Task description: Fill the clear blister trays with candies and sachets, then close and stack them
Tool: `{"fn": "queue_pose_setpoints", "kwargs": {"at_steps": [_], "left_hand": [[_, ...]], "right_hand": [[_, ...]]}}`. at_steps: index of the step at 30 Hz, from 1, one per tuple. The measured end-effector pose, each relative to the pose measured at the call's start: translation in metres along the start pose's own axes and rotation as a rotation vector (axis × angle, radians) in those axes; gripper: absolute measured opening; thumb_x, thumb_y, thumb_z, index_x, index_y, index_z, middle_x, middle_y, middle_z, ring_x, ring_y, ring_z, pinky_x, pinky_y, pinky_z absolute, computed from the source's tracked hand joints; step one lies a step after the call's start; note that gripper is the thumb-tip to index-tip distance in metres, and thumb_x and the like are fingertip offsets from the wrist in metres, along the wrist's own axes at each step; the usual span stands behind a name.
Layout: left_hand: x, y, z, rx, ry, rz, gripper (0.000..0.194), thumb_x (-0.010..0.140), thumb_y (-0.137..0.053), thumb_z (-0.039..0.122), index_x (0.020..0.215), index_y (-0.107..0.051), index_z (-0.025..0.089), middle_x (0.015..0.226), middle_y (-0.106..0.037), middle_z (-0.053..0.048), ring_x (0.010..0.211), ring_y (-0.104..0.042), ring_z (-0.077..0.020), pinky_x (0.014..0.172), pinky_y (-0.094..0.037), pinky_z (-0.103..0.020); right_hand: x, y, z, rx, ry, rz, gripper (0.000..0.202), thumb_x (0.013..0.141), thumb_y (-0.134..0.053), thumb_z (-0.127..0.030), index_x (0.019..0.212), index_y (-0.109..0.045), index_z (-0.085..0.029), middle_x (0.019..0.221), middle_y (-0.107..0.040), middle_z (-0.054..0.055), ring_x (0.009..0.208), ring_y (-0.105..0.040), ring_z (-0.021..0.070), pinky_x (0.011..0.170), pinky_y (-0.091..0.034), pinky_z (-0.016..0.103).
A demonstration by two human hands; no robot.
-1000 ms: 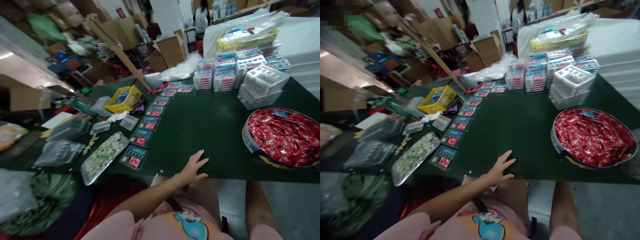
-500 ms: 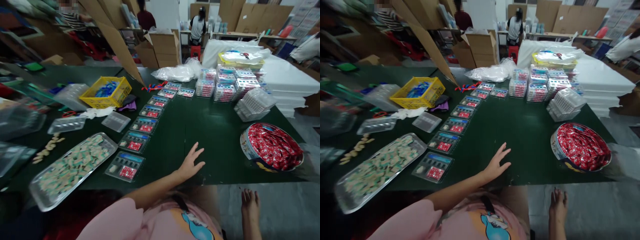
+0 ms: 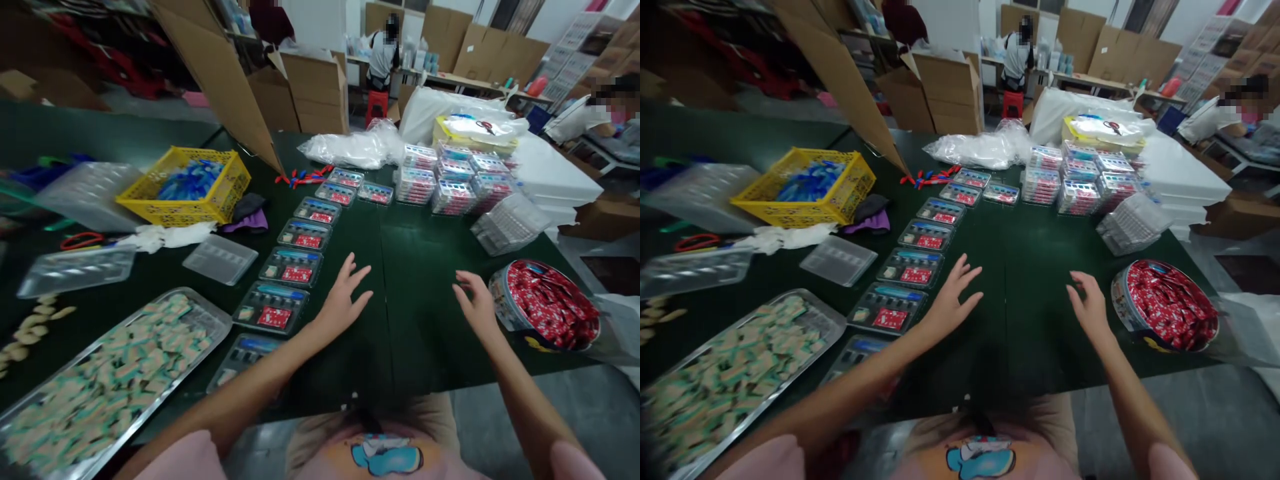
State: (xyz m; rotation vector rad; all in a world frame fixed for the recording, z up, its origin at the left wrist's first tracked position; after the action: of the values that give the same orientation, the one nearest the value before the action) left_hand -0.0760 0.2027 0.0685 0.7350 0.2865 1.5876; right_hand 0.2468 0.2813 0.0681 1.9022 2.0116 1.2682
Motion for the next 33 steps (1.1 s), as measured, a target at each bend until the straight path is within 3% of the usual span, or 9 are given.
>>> {"fn": "queue_pose_setpoints", "kwargs": {"at_steps": [4,7,10,13,16,21,25,29,33], "left_hand": [[0.052,0.043,-0.008,0.132,-0.100,-0.004,0.048,0.093,-0.057,0.030,0.140,-0.051,0.025,0.166,-0.014,-0.013,0.142,-0.041,-0.0337,0.113,-0.042,-0.053],[0.087,0.066,-0.016,0.204,-0.136,-0.017,0.047,0.092,-0.058,0.030,0.138,-0.053,0.024,0.166,-0.015,-0.013,0.142,-0.041,-0.0345,0.113,-0.041,-0.053],[0.117,0.076,-0.030,0.199,-0.121,-0.032,0.049,0.091,-0.058,0.033,0.139,-0.053,0.023,0.166,-0.016,-0.013,0.143,-0.041,-0.0339,0.116,-0.037,-0.053],[0.153,0.073,-0.053,0.055,-0.033,-0.047,0.061,0.089,-0.060,0.042,0.145,-0.047,0.022,0.165,-0.021,-0.013,0.148,-0.031,-0.0327,0.117,-0.034,-0.051],[0.209,0.050,-0.089,-0.246,0.164,-0.065,0.073,0.091,-0.054,0.054,0.154,-0.033,0.024,0.163,-0.027,-0.012,0.150,-0.028,-0.0304,0.117,-0.034,-0.048],[0.343,-0.017,-0.139,-0.691,0.392,-0.043,0.075,0.095,-0.033,0.068,0.158,-0.022,0.029,0.168,-0.013,-0.007,0.153,-0.015,-0.0284,0.121,-0.021,-0.048],[0.433,-0.075,-0.177,-0.855,0.575,0.050,0.080,0.095,-0.021,0.071,0.159,-0.016,0.023,0.167,-0.016,-0.011,0.153,-0.015,-0.0261,0.122,-0.017,-0.042],[0.479,-0.117,-0.205,-0.915,0.701,0.119,0.074,0.098,-0.019,0.067,0.159,-0.011,0.025,0.167,-0.015,-0.008,0.153,-0.014,-0.0242,0.123,-0.012,-0.043],[0.494,-0.141,-0.208,-0.962,0.678,0.094,0.071,0.101,-0.013,0.062,0.156,-0.022,0.018,0.166,-0.020,-0.009,0.154,-0.012,-0.0243,0.123,-0.006,-0.043]], "right_hand": [[0.105,-0.079,-0.025,0.061,0.160,-0.307,0.028,0.092,-0.059,-0.030,0.118,-0.065,-0.023,0.114,-0.065,0.009,0.103,-0.065,0.0223,0.084,-0.059,0.039],[0.164,-0.139,-0.019,-0.016,0.166,-0.479,0.030,0.087,-0.064,-0.025,0.117,-0.067,-0.022,0.111,-0.066,0.010,0.099,-0.067,0.0227,0.084,-0.059,0.040],[0.208,-0.192,0.001,-0.149,0.135,-0.539,0.034,0.082,-0.069,-0.018,0.116,-0.069,-0.018,0.113,-0.067,0.013,0.103,-0.066,0.0258,0.095,-0.055,0.045],[0.237,-0.228,0.026,-0.192,0.073,-0.470,0.035,0.076,-0.071,-0.012,0.111,-0.071,-0.017,0.114,-0.067,0.013,0.107,-0.065,0.0269,0.104,-0.049,0.047],[0.241,-0.250,0.052,-0.160,0.003,-0.353,0.037,0.081,-0.065,-0.014,0.118,-0.068,-0.016,0.121,-0.065,0.014,0.113,-0.063,0.0262,0.105,-0.048,0.047],[0.221,-0.258,0.089,0.023,-0.077,-0.092,0.034,0.089,-0.054,-0.022,0.120,-0.066,-0.014,0.122,-0.066,0.015,0.116,-0.061,0.0251,0.103,-0.049,0.045],[0.216,-0.262,0.096,0.142,-0.054,-0.083,0.031,0.092,-0.052,-0.026,0.118,-0.067,-0.017,0.115,-0.070,0.011,0.107,-0.065,0.0228,0.097,-0.052,0.041],[0.217,-0.266,0.090,0.095,-0.024,-0.128,0.029,0.091,-0.054,-0.023,0.117,-0.068,-0.019,0.109,-0.071,0.010,0.103,-0.063,0.0247,0.096,-0.051,0.042],[0.215,-0.271,0.082,0.042,0.000,-0.174,0.028,0.091,-0.056,-0.022,0.117,-0.068,-0.021,0.114,-0.069,0.010,0.109,-0.060,0.0269,0.099,-0.049,0.045]]}}
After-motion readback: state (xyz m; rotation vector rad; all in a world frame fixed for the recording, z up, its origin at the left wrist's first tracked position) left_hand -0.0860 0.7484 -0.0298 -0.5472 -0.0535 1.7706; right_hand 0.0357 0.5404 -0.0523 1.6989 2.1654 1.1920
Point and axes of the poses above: each hand's wrist, its own x-axis towards the middle knuckle, its own y-axis out of the back of the hand, z = x × y, the point moved 9 cm from there along x, towards the middle knuckle
